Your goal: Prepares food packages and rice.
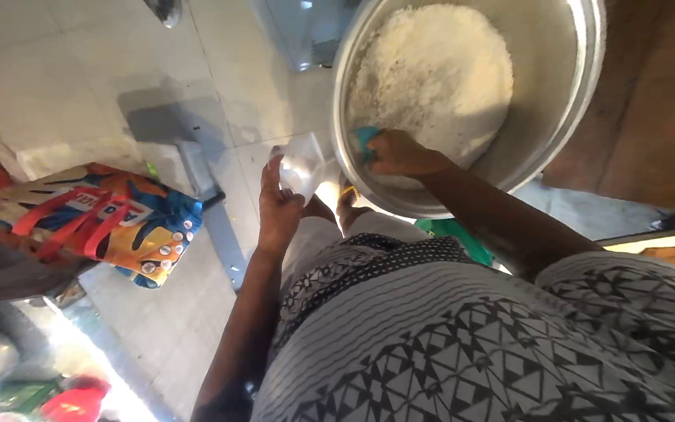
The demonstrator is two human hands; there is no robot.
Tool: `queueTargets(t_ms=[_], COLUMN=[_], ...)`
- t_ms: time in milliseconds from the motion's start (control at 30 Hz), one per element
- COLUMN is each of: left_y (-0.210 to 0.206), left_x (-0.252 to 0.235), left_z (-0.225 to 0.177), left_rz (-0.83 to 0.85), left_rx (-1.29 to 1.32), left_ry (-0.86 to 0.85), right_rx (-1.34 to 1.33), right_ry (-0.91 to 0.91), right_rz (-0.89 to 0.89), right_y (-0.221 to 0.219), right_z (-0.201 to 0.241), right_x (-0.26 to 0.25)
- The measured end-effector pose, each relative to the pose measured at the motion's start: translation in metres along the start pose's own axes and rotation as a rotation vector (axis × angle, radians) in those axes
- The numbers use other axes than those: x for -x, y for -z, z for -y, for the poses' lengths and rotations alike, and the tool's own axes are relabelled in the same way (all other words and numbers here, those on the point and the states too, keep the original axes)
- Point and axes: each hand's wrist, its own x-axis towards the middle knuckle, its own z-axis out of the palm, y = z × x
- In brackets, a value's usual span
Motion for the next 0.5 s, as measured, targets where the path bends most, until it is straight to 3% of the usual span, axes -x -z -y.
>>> queueTargets(t_ms=[167,300,400,500], left_y=[0.008,0.018,0.021,0.024], left_x=[0.005,0.023,0.032,0.04], left_z=[-0.026,-0.057,-0.084,-0.112], left_rz=[0.024,0.071,0.101,0.142], left_rx=[-0.048,-0.116,-0.134,-0.13], left_ry=[-0.014,-0.046,-0.098,-0.179], right_rx=[0.063,-0.038,-0.257,-0.702], right_ry=[-0.061,-0.013,0.016,-0.001], right_rz=[0.025,-0.061,-0.136,-0.213], right_y=[-0.011,-0.001,0.009,0.011], right_z=[-0.001,0.001,-0.015,-0.035], right_x=[-0.018,0.001,0.023,0.047])
